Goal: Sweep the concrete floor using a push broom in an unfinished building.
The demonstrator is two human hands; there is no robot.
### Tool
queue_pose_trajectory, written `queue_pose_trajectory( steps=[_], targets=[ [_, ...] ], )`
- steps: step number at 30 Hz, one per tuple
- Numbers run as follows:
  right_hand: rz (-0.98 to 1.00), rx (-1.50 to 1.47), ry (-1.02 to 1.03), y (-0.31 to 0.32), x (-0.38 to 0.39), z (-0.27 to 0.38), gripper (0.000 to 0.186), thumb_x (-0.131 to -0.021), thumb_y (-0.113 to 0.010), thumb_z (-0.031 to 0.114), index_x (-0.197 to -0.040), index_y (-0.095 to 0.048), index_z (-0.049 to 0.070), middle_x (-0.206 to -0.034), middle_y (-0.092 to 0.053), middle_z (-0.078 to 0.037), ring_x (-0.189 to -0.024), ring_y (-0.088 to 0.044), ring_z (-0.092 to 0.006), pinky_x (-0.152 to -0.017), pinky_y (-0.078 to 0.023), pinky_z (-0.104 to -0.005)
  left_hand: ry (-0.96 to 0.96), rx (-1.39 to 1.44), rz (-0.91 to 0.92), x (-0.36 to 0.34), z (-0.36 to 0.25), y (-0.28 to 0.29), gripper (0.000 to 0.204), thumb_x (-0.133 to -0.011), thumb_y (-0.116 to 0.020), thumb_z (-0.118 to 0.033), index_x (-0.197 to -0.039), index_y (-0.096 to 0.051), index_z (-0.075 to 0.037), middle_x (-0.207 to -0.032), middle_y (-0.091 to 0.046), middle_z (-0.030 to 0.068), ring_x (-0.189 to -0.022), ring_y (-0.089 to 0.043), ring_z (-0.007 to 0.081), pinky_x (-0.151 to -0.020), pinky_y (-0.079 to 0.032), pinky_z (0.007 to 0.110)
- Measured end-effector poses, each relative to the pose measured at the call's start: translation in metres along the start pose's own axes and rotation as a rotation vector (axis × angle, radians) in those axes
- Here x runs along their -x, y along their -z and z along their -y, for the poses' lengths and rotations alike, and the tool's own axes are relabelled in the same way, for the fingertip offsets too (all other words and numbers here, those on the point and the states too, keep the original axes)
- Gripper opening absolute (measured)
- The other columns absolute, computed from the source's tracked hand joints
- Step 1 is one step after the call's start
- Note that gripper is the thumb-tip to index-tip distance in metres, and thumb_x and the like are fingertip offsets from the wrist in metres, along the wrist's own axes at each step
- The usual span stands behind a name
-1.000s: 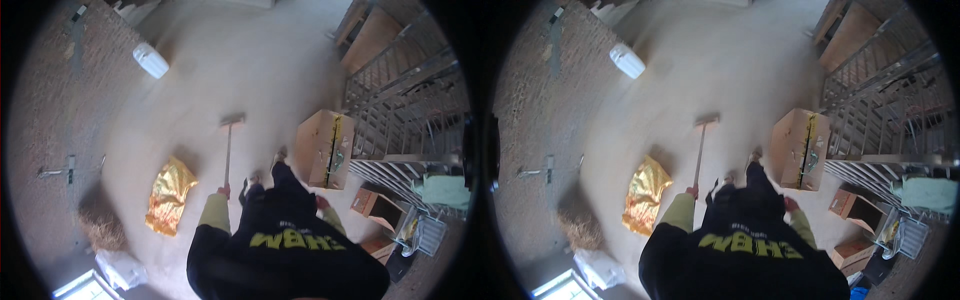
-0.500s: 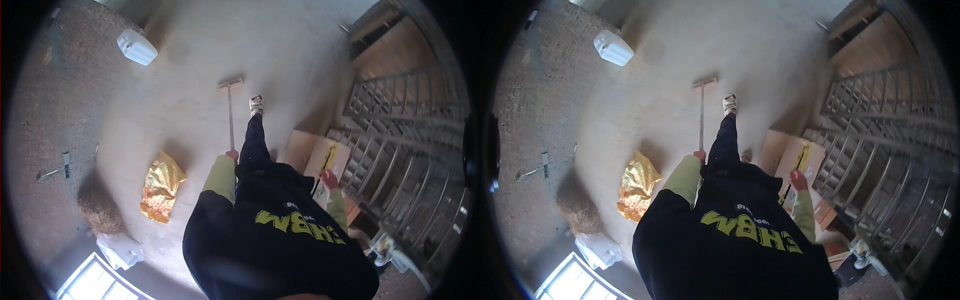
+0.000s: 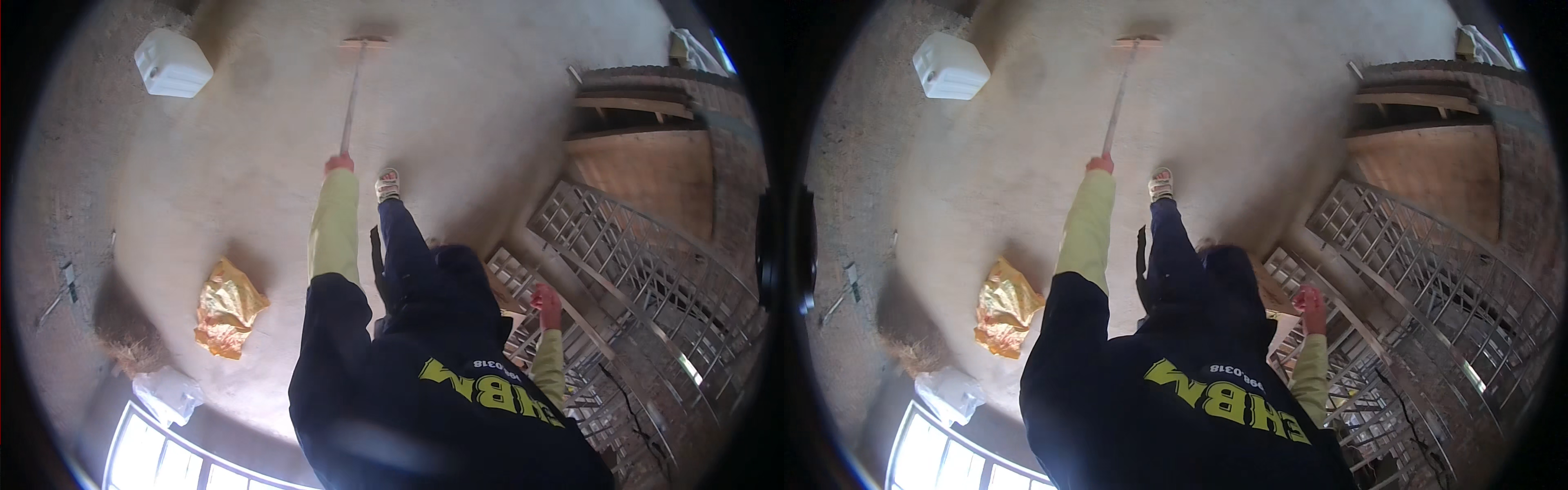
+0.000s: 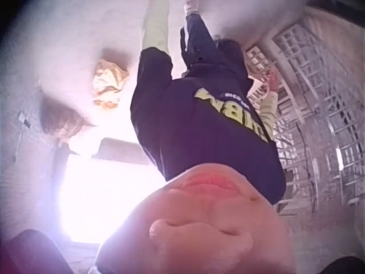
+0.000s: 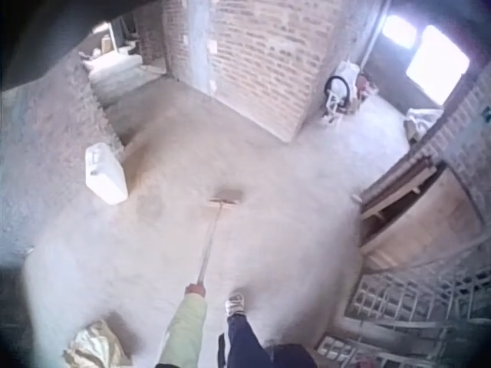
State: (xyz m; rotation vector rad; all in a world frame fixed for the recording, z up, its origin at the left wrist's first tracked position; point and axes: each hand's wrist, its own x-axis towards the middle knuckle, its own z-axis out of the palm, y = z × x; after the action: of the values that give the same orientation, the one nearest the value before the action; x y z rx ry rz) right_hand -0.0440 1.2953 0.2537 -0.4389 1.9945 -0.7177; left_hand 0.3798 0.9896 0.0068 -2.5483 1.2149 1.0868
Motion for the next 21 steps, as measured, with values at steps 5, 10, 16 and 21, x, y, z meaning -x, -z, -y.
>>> queue_pose_trajectory(
  steps=[5,10,16,21],
  targets=[
    [0.122,0.183,-0.242,0.036,-0.047,-0.001,0.023,-0.082,-0.047,0.027,-0.088,-0.054,0.006,-0.063,-0.053,-0.002,-0.055,-0.050,-0.0079,-0.050,-0.043,-0.0224,0.002,-0.128,0.176,0.077,0.068,-0.011,0.056,-0.083,-0.030,-0.045,-0.090,-0.058,0.002,-0.091,-0.056,0.0251,-0.090,-0.053,0.0379,-0.079,-0.041,0.046],
    [0.584,0.882,-0.177,0.081,-0.108,-0.046,0.016,-0.078,-0.049,0.025,-0.083,-0.054,0.010,-0.060,-0.053,-0.005,-0.052,-0.052,-0.0136,-0.047,-0.042,-0.0268,0.126,-0.115,0.199,0.130,0.040,-0.014,0.052,-0.081,-0.036,-0.045,-0.088,-0.060,0.000,-0.091,-0.057,0.0233,-0.089,-0.054,0.0365,-0.077,-0.042,0.045],
    [0.449,0.947,0.363,0.148,-0.289,-0.027,0.018,-0.082,-0.050,0.025,-0.086,-0.056,0.007,-0.065,-0.054,-0.003,-0.057,-0.051,-0.0107,-0.052,-0.042,-0.0236,0.001,-0.083,0.123,0.058,-0.132,-0.063,0.049,-0.081,-0.036,-0.044,-0.084,-0.061,-0.002,-0.088,-0.058,0.0210,-0.088,-0.055,0.0364,-0.076,-0.043,0.044],
    [0.152,0.007,-0.017,0.072,-0.269,0.153,0.024,-0.084,-0.050,0.030,-0.093,-0.055,0.009,-0.068,-0.053,0.002,-0.057,-0.047,-0.0063,-0.055,-0.040,-0.0210,0.210,-0.045,0.080,0.047,-0.150,-0.075,0.050,-0.082,-0.034,-0.045,-0.086,-0.061,-0.003,-0.090,-0.057,0.0217,-0.091,-0.054,0.0360,-0.077,-0.043,0.044]
  ],
)
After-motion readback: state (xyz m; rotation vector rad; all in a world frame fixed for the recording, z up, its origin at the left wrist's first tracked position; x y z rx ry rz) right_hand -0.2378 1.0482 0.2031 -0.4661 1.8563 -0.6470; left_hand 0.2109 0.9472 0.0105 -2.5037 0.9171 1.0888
